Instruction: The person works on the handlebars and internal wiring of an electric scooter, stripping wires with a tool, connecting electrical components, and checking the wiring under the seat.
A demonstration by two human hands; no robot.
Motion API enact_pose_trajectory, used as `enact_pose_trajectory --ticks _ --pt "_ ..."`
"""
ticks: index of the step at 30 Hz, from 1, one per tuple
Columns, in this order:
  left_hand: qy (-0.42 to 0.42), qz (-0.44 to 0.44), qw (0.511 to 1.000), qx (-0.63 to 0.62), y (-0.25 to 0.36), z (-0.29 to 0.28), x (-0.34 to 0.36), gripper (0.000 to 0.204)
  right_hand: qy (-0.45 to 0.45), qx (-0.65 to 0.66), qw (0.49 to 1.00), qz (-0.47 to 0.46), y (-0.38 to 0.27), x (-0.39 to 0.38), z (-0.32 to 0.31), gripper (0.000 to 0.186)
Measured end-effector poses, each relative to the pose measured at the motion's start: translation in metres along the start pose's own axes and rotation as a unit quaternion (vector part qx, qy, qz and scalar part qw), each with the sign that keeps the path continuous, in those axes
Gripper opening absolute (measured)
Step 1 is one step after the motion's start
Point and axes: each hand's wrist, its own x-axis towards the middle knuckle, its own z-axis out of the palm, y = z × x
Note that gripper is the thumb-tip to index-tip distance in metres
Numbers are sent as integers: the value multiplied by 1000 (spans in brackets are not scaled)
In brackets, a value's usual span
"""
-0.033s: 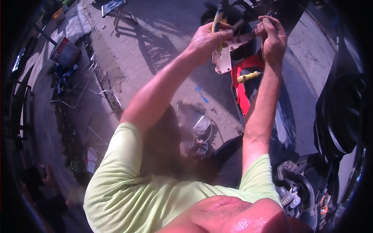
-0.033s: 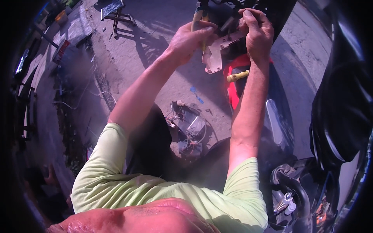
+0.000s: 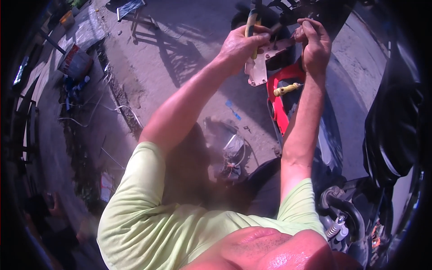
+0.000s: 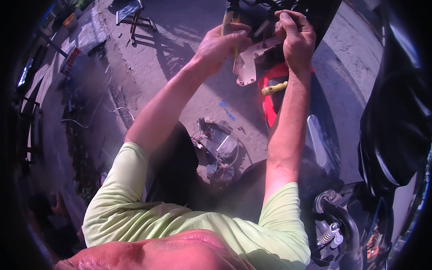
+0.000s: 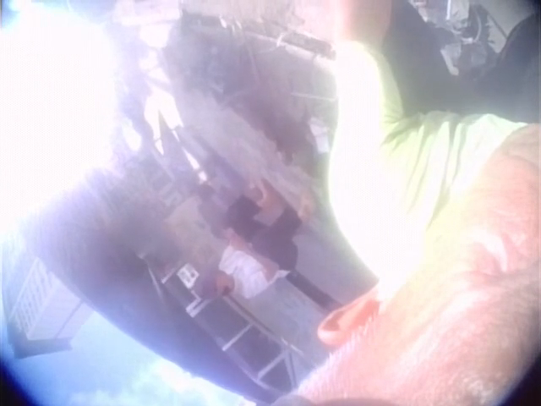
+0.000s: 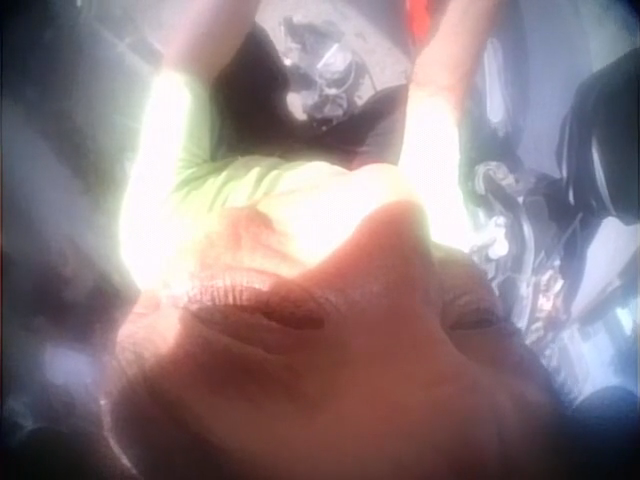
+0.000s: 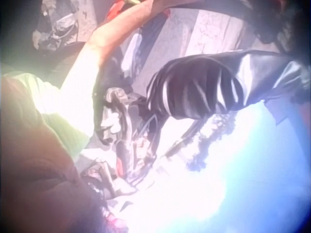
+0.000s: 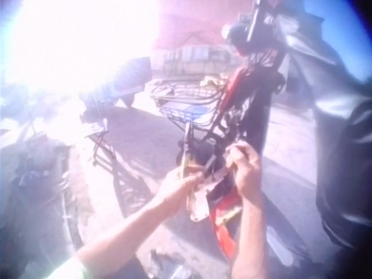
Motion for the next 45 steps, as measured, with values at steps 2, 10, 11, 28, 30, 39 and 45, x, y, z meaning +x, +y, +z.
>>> enact_pose_trajectory --ticks 2,10,11,28,30,39,45 --pt "18 44 998 -37 1 13 6 33 0 -27 1000 -8 -4 -1 2 17" --pt "-5 -1 998 -63 -15 46 30 37 4 12 1000 14 -1 2 3 20" --pt "-4 2 997 -76 -18 47 33 34 5 37 999 23 0 3 4 20" --pt "61 162 984 -51 -6 30 47 26 -7 -355 932 -77 -3 -5 14 19" --pt "53 150 986 -57 0 30 44 26 -12 -387 919 -81 -2 -5 13 20" --pt "74 94 992 -36 -3 21 15 26 60 -337 917 -206 1 3 14 14" --pt "-17 83 992 91 -12 11 -10 29 21 -292 946 -138 -2 -2 17 17"
